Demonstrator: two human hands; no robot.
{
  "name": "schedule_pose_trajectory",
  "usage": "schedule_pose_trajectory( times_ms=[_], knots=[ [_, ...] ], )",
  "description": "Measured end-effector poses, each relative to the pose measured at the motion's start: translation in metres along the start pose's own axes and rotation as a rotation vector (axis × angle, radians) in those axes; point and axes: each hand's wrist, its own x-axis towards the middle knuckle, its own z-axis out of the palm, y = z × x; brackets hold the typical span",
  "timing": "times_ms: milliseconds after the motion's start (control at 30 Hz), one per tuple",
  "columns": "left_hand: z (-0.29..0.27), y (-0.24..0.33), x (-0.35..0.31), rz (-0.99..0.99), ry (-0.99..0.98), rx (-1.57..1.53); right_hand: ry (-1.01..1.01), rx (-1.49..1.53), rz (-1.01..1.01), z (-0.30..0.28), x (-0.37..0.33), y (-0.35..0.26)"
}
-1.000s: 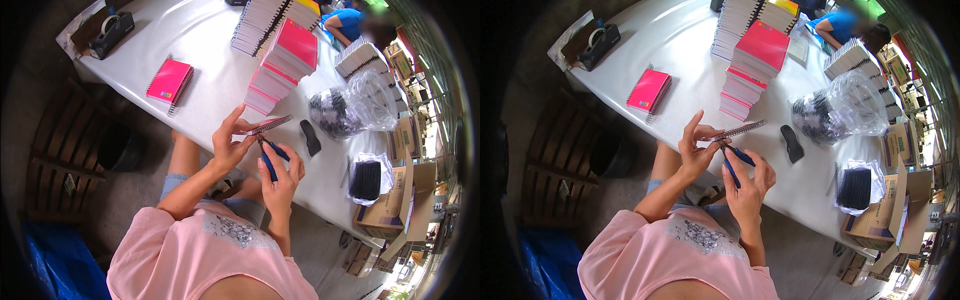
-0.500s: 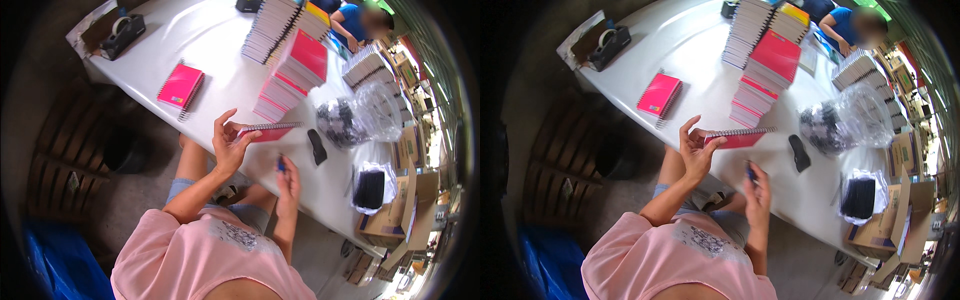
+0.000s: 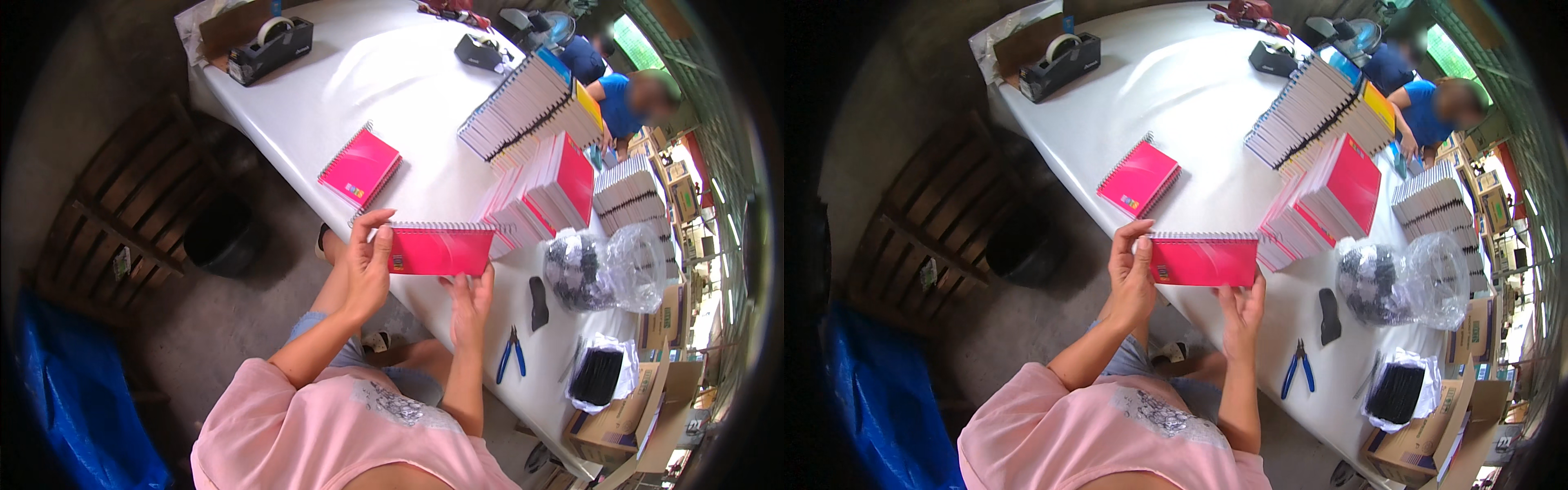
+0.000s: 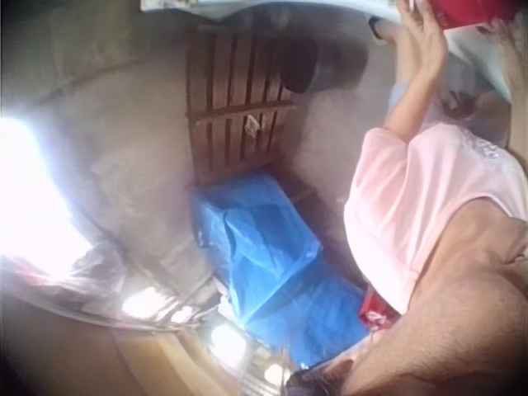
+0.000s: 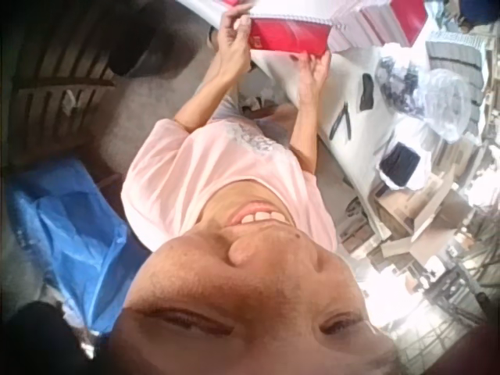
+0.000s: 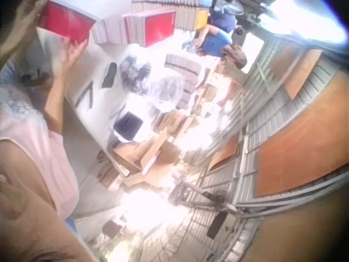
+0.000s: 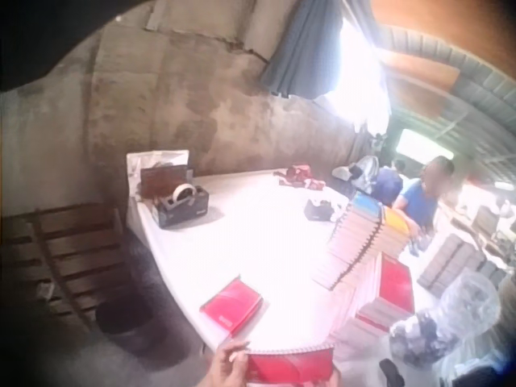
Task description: The person packs notebooks into a cardboard box and then uses pliers to trim the metal spiral binding on several pink notebooks at a workstation.
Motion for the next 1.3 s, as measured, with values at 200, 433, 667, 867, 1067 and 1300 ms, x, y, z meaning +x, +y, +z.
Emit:
schedule_pose_trajectory(
  times_ms=[200,433,667,867,1067,1300],
  knots=[
    [-0.035,0.045,0.058,0.365,-0.043,0.854,-0.096,0.361,0.045,0.065,0.093,-0.025],
    [-0.07,0.051,0.092,0.461,-0.054,1.033,-0.15,0.602,0.008,0.122,0.176,-0.06],
    [-0.121,0.037,0.107,0.187,-0.221,1.132,-0.883,-0.661,-0.879,0.17,0.19,-0.035],
    [-0.118,0.036,0.114,0.172,-0.308,1.153,-0.608,-0.538,-0.799,0.145,0.187,-0.006],
    [-0.12,0.022,0.123,0.268,-0.351,1.269,-0.403,-0.085,-0.13,0.124,0.191,0.056],
    [-0.13,0.01,0.13,0.329,-0.362,1.042,-0.342,-0.121,-0.248,0.14,0.188,0.054]
  ],
)
